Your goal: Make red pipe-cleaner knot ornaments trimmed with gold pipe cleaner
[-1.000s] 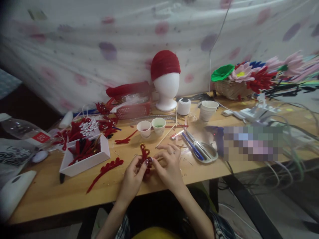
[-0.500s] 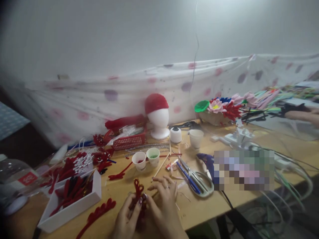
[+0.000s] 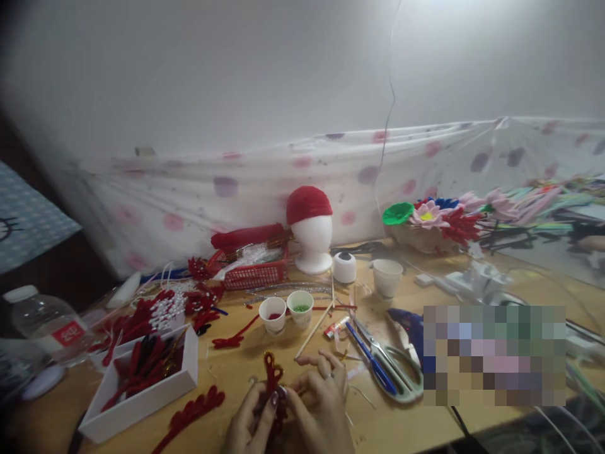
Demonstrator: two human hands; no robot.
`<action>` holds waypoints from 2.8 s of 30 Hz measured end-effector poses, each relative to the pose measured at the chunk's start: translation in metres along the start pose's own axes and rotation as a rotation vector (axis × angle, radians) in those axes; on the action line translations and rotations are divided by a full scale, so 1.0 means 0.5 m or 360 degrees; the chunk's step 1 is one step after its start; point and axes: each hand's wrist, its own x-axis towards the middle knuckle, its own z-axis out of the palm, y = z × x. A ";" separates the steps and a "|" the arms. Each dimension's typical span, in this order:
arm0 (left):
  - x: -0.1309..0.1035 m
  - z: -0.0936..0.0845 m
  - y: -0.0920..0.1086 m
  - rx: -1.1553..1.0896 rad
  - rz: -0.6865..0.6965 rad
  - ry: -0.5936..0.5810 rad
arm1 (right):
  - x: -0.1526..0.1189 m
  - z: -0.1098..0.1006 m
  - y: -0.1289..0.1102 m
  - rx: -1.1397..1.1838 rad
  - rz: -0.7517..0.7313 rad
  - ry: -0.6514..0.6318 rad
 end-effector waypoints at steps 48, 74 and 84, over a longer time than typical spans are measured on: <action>-0.017 -0.022 0.051 0.0070 -0.0096 -0.0129 | 0.006 -0.016 -0.034 -0.0009 0.0008 0.0004; -0.015 -0.024 0.063 -0.0006 -0.0152 -0.0076 | 0.004 -0.021 -0.035 -0.0023 -0.0112 0.0007; -0.015 -0.030 0.067 -0.0114 -0.0167 -0.0103 | 0.001 -0.020 -0.043 -0.0066 -0.0188 -0.0088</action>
